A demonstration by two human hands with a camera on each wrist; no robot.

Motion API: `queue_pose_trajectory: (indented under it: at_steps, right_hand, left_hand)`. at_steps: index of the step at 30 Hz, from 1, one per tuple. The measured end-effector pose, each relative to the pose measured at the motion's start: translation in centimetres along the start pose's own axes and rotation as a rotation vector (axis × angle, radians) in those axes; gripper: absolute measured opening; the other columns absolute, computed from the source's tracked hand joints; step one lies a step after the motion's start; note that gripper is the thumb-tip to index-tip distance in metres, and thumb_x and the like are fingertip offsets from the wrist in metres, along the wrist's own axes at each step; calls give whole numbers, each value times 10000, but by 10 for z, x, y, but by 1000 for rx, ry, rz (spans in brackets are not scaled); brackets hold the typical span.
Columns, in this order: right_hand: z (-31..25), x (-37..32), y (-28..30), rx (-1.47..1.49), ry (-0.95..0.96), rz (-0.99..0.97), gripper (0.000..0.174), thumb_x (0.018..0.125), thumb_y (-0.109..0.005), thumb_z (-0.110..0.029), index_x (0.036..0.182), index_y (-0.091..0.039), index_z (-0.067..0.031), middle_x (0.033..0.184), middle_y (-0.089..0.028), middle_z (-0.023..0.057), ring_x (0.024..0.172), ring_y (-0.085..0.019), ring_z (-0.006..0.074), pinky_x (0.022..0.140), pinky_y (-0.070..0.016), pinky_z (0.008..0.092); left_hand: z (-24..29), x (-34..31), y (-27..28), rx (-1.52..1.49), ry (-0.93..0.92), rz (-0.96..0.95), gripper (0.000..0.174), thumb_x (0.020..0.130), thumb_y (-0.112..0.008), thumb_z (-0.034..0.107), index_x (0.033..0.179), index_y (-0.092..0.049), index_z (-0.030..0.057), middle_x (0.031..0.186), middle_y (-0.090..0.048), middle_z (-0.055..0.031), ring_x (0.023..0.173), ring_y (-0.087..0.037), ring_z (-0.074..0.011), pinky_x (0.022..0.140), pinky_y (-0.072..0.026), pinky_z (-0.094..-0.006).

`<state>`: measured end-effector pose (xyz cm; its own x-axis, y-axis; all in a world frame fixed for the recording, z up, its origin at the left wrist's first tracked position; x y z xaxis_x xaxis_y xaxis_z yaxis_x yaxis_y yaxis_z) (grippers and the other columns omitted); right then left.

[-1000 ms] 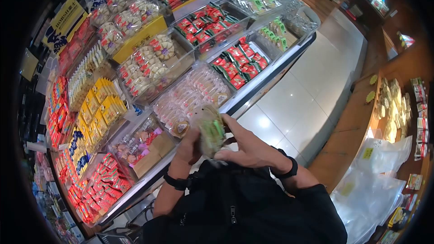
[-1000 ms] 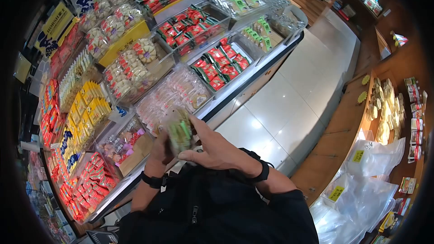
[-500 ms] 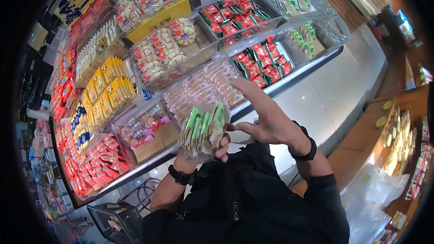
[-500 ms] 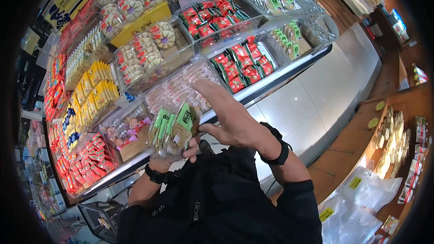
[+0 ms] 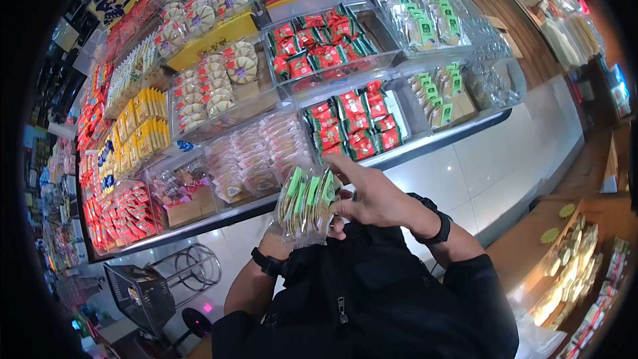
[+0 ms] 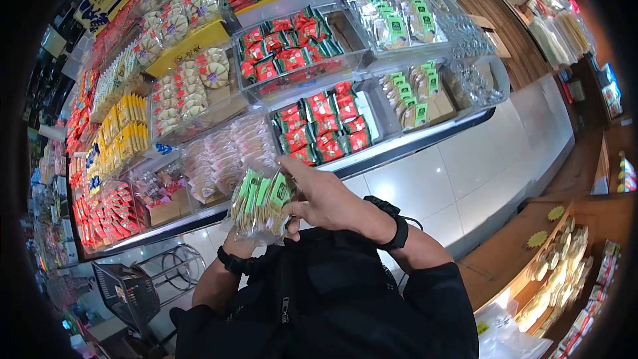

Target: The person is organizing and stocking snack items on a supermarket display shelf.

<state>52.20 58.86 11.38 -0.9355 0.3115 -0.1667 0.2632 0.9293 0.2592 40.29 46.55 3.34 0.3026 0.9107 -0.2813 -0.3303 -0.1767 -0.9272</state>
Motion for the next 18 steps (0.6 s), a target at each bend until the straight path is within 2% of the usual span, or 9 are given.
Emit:
queue_pose_trajectory:
  at_steps: [2, 3, 5, 6, 8, 12, 14, 17, 18]
  right_hand:
    - [-2, -2, 12, -86, 33, -47, 810, 803, -734, -36, 1462, -264, -43, 1032, -618, 182, 874, -681, 339, 760, -550, 397]
    - [1, -4, 15, -2, -61, -111, 823, 795, -741, -44, 1460, -255, -41, 1134, -582, 212, 935, -669, 348, 752, -540, 395]
    - [3, -3, 21, -249, 346, 64, 831, 757, -757, -65, 1449, -298, -52, 1300, -488, 232, 1130, -590, 380, 829, -514, 432]
    - [-3, -3, 25, -385, 460, 87, 836, 740, -768, -103, 1441, -315, -56, 1342, -450, 229, 1197, -529, 386, 882, -482, 452]
    - [-21, 1, 28, -652, 701, 105, 851, 707, -790, -178, 1426, -350, -65, 1427, -374, 223, 1332, -406, 398, 988, -419, 491]
    - [-28, -5, 18, -873, 721, -119, 873, 675, -768, -377, 1385, -390, -40, 1445, -362, 219, 1412, -280, 365, 1125, -238, 512]
    - [-27, -6, 20, -859, 740, -123, 851, 684, -767, -364, 1376, -394, -39, 1402, -398, 206, 1396, -307, 355, 1114, -258, 505]
    - [-20, -7, 25, -837, 640, -201, 748, 698, -769, -312, 1308, -428, -44, 1312, -453, 182, 1342, -369, 337, 1101, -273, 516]
    - [-17, -7, 27, -826, 583, -241, 702, 703, -770, -289, 1276, -444, -46, 1277, -471, 172, 1319, -394, 331, 1098, -276, 524]
  left_hand:
    - [-9, -1, -7, 213, -62, 142, 672, 923, -482, 552, 1282, -504, -16, 1049, -621, -214, 772, -611, -297, 670, -561, -451]
    - [-13, 1, -7, 325, -77, 200, 655, 921, -487, 553, 1251, -529, -11, 1003, -628, -195, 754, -602, -285, 628, -556, -430]
    - [-15, 5, 4, 86, -56, 24, 665, 972, -446, 493, 1340, -456, -61, 1056, -634, -179, 845, -630, -313, 722, -548, -421]
    - [-16, 6, -6, -105, -11, 43, 641, 960, -471, 499, 1272, -504, -60, 1017, -642, -180, 807, -631, -298, 662, -539, -397]
    - [-13, 11, 8, -22, 93, -50, 621, 954, -454, 531, 1193, -539, -36, 970, -654, -194, 750, -641, -307, 628, -539, -395]
    - [-15, 17, 35, 144, 242, 54, 606, 964, -422, 545, 1175, -551, -8, 935, -662, -203, 790, -675, -312, 686, -576, -396]
    - [-9, 14, 26, 332, 268, 211, 551, 977, -438, 500, 1188, -543, 2, 932, -668, -188, 822, -686, -302, 717, -585, -394]
    - [4, 20, 8, 869, 269, 158, 453, 995, -465, 405, 1232, -516, 23, 1020, -662, -164, 902, -686, -281, 778, -587, -395]
    - [4, 25, 10, 802, 271, 108, 430, 998, -473, 374, 1255, -504, 31, 1067, -652, -157, 943, -677, -273, 807, -581, -398]
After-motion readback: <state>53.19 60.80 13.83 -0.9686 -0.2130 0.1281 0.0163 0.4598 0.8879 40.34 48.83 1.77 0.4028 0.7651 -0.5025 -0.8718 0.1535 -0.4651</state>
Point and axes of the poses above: each hand's wrist, its own x-axis towards the middle knuckle, its own y-axis out of the back of the hand, z = x × y, the point moved 3 cm from there along x, towards the middle knuckle
